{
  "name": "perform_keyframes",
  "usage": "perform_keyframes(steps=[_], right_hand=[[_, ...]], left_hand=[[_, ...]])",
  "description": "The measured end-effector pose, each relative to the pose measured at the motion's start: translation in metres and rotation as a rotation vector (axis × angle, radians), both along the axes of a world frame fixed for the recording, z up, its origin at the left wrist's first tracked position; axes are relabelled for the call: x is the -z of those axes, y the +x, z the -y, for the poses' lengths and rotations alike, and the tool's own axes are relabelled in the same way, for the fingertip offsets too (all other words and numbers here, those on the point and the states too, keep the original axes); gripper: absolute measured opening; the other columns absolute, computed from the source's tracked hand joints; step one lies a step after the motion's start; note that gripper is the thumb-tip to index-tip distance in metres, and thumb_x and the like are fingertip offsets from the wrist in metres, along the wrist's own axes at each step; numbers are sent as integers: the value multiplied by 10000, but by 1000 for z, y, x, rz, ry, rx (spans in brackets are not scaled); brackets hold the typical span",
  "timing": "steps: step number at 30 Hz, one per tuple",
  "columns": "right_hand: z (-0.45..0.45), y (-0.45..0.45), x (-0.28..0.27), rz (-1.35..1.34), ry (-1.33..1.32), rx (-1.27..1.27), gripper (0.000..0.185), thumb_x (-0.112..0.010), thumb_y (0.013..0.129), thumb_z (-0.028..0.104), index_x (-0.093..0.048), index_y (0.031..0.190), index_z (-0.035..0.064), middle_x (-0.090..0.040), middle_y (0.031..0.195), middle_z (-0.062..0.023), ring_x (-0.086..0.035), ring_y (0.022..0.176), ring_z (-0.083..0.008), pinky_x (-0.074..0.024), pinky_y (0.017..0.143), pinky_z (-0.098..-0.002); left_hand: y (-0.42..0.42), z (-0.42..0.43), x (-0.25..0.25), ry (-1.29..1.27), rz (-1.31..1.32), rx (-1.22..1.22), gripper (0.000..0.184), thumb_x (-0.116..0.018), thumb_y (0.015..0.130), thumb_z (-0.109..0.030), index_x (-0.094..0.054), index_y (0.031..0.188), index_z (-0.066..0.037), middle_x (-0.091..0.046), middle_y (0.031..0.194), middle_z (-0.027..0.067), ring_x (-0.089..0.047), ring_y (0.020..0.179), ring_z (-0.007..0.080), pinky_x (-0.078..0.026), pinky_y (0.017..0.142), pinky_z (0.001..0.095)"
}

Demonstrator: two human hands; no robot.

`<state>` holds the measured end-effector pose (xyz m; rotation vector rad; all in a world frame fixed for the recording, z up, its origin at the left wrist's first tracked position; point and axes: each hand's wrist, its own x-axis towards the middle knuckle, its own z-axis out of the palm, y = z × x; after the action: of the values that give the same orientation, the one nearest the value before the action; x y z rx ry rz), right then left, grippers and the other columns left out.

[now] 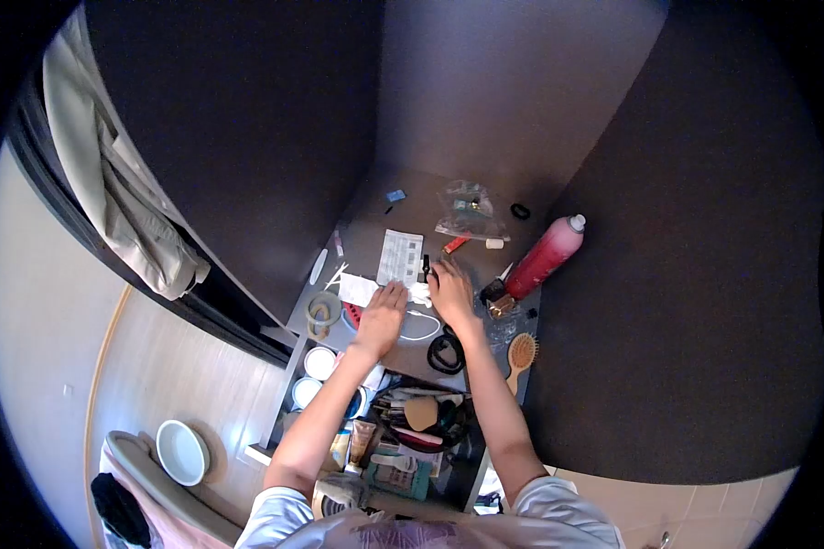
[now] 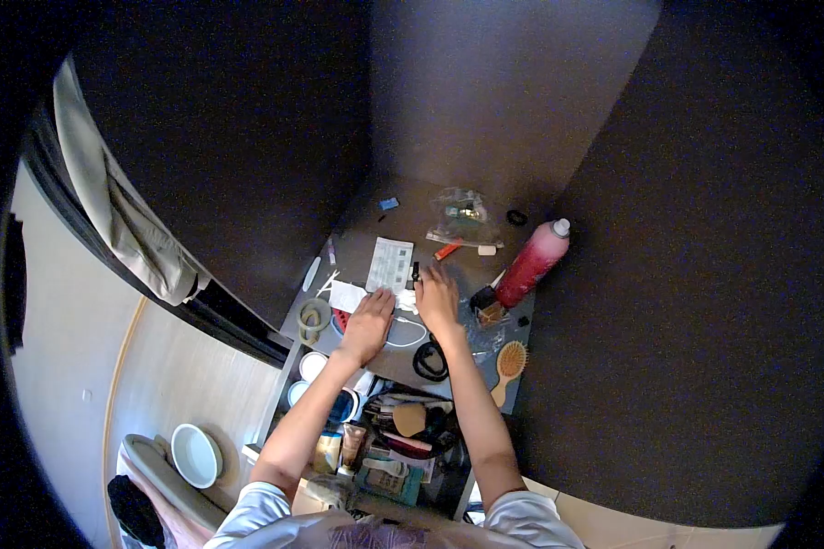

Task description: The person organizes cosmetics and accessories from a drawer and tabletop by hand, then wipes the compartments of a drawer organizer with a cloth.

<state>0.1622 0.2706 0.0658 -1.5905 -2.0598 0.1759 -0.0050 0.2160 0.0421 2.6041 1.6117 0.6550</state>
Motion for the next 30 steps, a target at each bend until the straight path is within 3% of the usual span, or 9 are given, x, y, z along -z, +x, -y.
perform_keyframes(steps=[5, 6, 11, 17, 19, 23, 26, 30], right_hand=[[30, -13, -1, 67, 11, -33, 308, -527, 854, 181, -583, 1120, 36, -534, 1235, -165, -434, 1215, -339, -344, 989, -463], [33, -15, -1, 50, -15, -85, 306, -501, 873, 177, -580, 1140, 51, -523, 1258, -150, -426, 1223, -338, -323, 1008, -464], [37, -19, 6, 11, -123, -188, 325, -474, 894, 181, -566, 1166, 29, -500, 1291, -133, -383, 1261, -318, -287, 1040, -463], [34, -18, 10, 68, -131, -183, 387, -486, 898, 233, -519, 1208, 4, -486, 1304, -145, -349, 1284, -320, -258, 1057, -464], [33, -18, 9, 96, -107, -168, 413, -501, 891, 244, -505, 1219, -6, -481, 1307, -152, -346, 1286, -324, -253, 1059, -463], [26, -14, 7, 101, -112, -122, 465, -557, 860, 245, -487, 1219, -42, -460, 1319, -170, -356, 1279, -335, -291, 1042, -455], [14, -11, 17, -23, 0, -87, 377, -592, 828, 153, -544, 1151, -37, -515, 1245, -202, -451, 1197, -348, -362, 1004, -400], [9, -12, 11, -45, -70, -99, 335, -562, 848, 158, -564, 1131, -21, -525, 1232, -203, -459, 1194, -333, -352, 1012, -403]], left_hand=[[4, 8, -3, -16, -30, 50, 453, -462, 806, -64, -457, 1249, 32, -457, 1318, 179, -388, 1266, 301, -311, 1052, 400], [5, 9, -1, -37, 20, 67, 515, -470, 750, -21, -447, 1261, 38, -448, 1327, 178, -369, 1279, 303, -302, 1062, 383], [-1, 17, -1, -92, 134, 99, 531, -474, 721, 31, -449, 1251, 53, -439, 1327, 196, -362, 1283, 315, -295, 1070, 357], [-14, 26, -7, -11, 134, 43, 495, -479, 726, 6, -472, 1217, 66, -453, 1303, 220, -421, 1234, 332, -348, 1027, 359], [-16, 30, -12, 21, 158, 31, 487, -499, 711, 12, -487, 1196, 61, -484, 1272, 214, -497, 1151, 333, -396, 978, 366], [-18, 36, -19, -14, 83, 6, 456, -511, 710, 5, -505, 1163, 57, -514, 1236, 207, -558, 1058, 321, -455, 901, 361], [-19, 37, -15, 1, 90, 15, 427, -506, 720, -6, -518, 1143, 44, -534, 1210, 196, -580, 1015, 308, -485, 849, 348], [-18, 37, -12, -15, 101, 60, 427, -488, 739, -15, -531, 1163, 2, -544, 1216, 154, -588, 1010, 280, -494, 842, 330]])
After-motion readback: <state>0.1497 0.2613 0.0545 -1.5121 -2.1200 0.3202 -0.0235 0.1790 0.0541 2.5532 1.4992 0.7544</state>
